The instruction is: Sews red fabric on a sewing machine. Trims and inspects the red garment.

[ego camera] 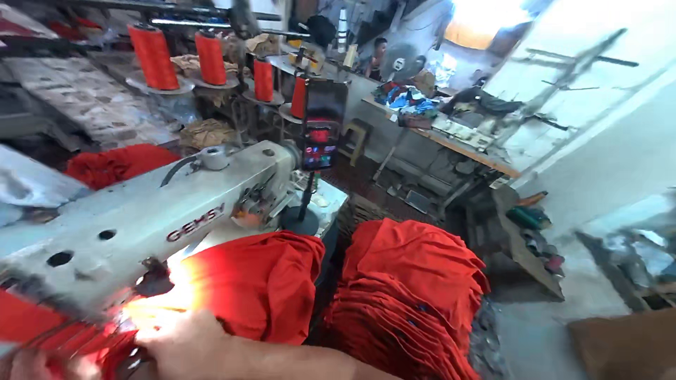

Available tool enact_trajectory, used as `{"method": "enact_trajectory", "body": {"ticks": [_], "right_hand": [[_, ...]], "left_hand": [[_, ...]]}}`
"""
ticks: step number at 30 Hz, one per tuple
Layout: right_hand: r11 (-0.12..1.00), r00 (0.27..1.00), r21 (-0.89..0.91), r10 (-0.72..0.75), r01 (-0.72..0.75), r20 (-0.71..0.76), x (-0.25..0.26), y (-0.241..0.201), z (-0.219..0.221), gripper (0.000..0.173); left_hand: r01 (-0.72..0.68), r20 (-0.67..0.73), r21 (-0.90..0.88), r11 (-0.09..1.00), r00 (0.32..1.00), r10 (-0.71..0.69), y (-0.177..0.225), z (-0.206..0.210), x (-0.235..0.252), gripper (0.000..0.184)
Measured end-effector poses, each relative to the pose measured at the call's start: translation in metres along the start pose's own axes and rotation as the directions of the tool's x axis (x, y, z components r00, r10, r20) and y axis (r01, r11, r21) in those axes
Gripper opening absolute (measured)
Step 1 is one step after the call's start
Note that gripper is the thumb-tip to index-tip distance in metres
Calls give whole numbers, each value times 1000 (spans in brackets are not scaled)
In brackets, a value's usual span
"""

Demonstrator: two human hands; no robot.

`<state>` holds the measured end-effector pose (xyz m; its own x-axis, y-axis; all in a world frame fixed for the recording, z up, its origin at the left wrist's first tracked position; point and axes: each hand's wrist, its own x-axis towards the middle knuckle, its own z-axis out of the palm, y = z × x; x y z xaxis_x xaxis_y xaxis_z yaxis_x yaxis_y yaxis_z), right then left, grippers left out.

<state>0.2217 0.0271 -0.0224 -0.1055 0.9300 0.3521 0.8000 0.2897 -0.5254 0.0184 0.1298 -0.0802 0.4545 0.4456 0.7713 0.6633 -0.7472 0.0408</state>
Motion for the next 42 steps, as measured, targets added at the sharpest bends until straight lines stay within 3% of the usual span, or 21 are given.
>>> {"method": "enact_trajectory", "body": {"ticks": [1,2,3,4,6,8,13,17,19,22,25,28,30,34,36,38,40,42], "right_hand": [[999,999,20,-24,25,-37,1,2,-2,15],[998,999,42,-37,38,-34,3,5,-5,17],[998,999,47,-43,43,-4,5,7,-7,22],[998,998,40,-41,39,48,8,12,-9,25],[999,990,-11,-42,43,133,9,20,-12,33],[994,981,-91,-33,51,193,7,23,-12,34],[972,976,-200,-85,126,202,7,19,-2,42],[958,980,-209,-180,194,86,14,16,9,29],[977,982,-179,-88,118,168,22,5,8,24],[978,899,-195,148,-72,413,35,-20,-5,34],[945,912,-315,207,-92,354,26,-27,1,36],[921,978,-389,94,-14,188,10,-20,13,39],[931,994,-359,-28,65,106,6,-7,16,40],[950,966,-191,-226,248,129,24,28,9,31],[943,944,-114,-294,312,150,40,44,6,25],[956,949,-144,-218,254,227,47,37,-4,26],[966,948,-236,-26,106,316,40,10,-19,29],[975,920,-211,142,-67,364,19,-24,-29,31]], "left_hand": [[405,190,-178,897,908,-372,53,-32,16,41],[654,303,-284,701,755,-581,92,-50,35,39],[764,368,-292,576,645,-669,115,-58,44,37],[780,377,-246,575,623,-685,123,-59,43,35],[681,343,-88,727,706,-620,122,-58,27,32],[605,331,27,796,746,-578,116,-56,13,34],[556,405,128,821,727,-555,118,-53,11,38],[512,379,244,824,731,-567,113,-47,15,37],[508,363,244,826,742,-564,105,-42,18,32],[512,391,211,833,737,-552,85,-37,25,34],[524,422,145,839,734,-532,65,-34,25,35],[455,446,179,873,753,-484,68,-41,17,41],[447,505,197,873,716,-481,85,-54,13,44],[488,613,170,856,628,-480,109,-74,11,43],[490,627,164,856,619,-473,112,-77,13,43],[506,634,156,848,607,-479,113,-79,17,43],[517,628,152,842,608,-486,114,-78,18,42],[508,627,153,847,613,-481,114,-78,19,40]]}}
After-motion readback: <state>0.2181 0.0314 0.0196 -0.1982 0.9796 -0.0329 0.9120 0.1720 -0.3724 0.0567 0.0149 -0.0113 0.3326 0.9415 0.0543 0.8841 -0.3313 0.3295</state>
